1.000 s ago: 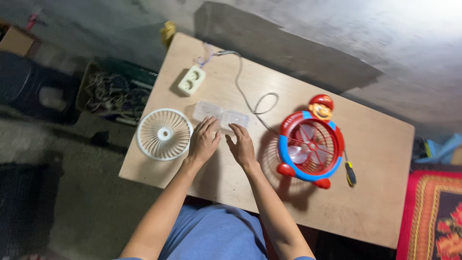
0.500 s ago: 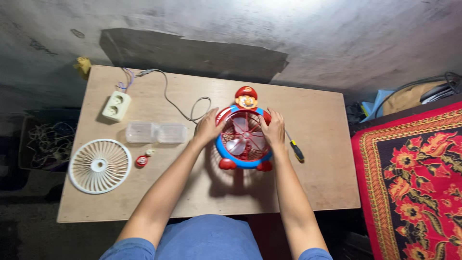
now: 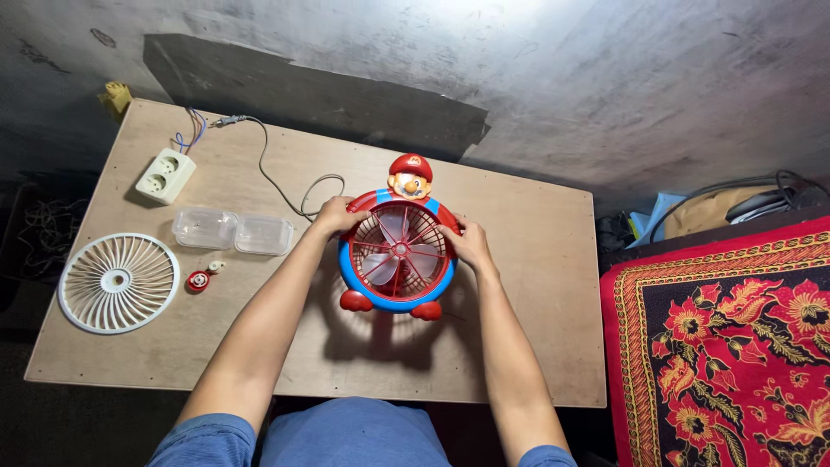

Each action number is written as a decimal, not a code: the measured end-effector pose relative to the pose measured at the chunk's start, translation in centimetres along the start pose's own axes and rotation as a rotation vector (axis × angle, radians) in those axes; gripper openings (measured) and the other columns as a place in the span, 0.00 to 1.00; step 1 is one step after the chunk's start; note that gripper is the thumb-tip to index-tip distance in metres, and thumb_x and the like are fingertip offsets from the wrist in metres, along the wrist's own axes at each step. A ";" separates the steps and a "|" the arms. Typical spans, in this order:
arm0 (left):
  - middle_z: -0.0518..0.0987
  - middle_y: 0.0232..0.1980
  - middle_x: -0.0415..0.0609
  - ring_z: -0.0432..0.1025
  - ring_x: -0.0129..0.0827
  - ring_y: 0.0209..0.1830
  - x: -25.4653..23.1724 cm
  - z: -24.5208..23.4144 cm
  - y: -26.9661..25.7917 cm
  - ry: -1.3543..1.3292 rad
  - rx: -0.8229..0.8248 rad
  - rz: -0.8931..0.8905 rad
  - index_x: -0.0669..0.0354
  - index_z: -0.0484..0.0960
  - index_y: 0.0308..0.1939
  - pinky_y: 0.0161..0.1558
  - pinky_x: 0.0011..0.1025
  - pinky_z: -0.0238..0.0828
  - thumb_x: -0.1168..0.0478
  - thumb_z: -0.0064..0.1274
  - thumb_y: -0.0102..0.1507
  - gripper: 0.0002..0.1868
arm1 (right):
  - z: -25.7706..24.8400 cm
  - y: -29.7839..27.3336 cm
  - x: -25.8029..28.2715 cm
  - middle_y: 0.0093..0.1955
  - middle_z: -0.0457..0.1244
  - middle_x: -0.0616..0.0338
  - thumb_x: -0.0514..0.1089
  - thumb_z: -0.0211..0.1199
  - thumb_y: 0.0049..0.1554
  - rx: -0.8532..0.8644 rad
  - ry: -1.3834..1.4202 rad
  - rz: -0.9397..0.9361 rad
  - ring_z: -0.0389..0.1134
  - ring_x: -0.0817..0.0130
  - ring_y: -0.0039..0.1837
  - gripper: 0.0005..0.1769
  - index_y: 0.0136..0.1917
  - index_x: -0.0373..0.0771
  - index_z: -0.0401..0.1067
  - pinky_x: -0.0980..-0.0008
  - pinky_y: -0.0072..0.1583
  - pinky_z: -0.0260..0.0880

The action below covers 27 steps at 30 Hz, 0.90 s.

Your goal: The person assembles a small Mario-themed fan by using a screwdriver to tighten screws on the fan's central hub and base. The person reorients the fan multiple times to access different screw locations and continues tightening until the assembly appears complete.

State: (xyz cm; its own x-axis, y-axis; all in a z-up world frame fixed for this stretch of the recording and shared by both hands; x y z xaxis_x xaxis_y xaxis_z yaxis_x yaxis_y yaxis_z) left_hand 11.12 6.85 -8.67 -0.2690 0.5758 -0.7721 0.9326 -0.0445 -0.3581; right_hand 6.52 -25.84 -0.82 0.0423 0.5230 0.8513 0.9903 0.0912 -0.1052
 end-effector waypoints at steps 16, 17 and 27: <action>0.75 0.56 0.60 0.73 0.55 0.57 -12.5 -9.5 -7.1 0.073 -0.225 0.634 0.61 0.71 0.61 0.57 0.43 0.71 0.63 0.63 0.57 0.29 | -4.7 1.1 7.7 0.57 0.68 0.50 0.32 0.70 0.47 -0.245 -0.028 -0.328 0.71 0.60 0.58 0.30 0.62 0.35 0.68 0.63 0.58 0.73; 0.75 0.57 0.60 0.73 0.55 0.58 -12.1 -9.4 -7.5 0.065 -0.220 0.632 0.61 0.70 0.61 0.58 0.44 0.71 0.65 0.63 0.57 0.30 | -4.1 1.0 7.6 0.58 0.68 0.48 0.32 0.71 0.46 -0.279 -0.082 -0.359 0.71 0.57 0.59 0.30 0.62 0.35 0.67 0.61 0.58 0.72; 0.71 0.62 0.61 0.70 0.59 0.61 -8.0 -6.3 -10.1 0.127 -0.232 0.553 0.61 0.66 0.64 0.59 0.45 0.70 0.70 0.60 0.58 0.32 | -0.5 -0.5 4.1 0.56 0.65 0.43 0.32 0.70 0.44 -0.297 -0.185 -0.367 0.69 0.46 0.59 0.30 0.59 0.34 0.66 0.54 0.59 0.70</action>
State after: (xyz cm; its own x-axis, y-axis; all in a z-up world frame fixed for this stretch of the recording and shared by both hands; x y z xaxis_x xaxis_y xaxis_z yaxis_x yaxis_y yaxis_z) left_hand 5.41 7.83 4.41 0.2869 0.6114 -0.7375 0.9579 -0.1933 0.2124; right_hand 6.31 -24.19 2.98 -0.3134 0.6454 0.6966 0.9315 0.0666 0.3575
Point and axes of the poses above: each hand's wrist, its own y-axis towards the middle knuckle, its own z-axis out of the palm, x = y × z, the point moved 1 cm from there along y, towards the middle knuckle
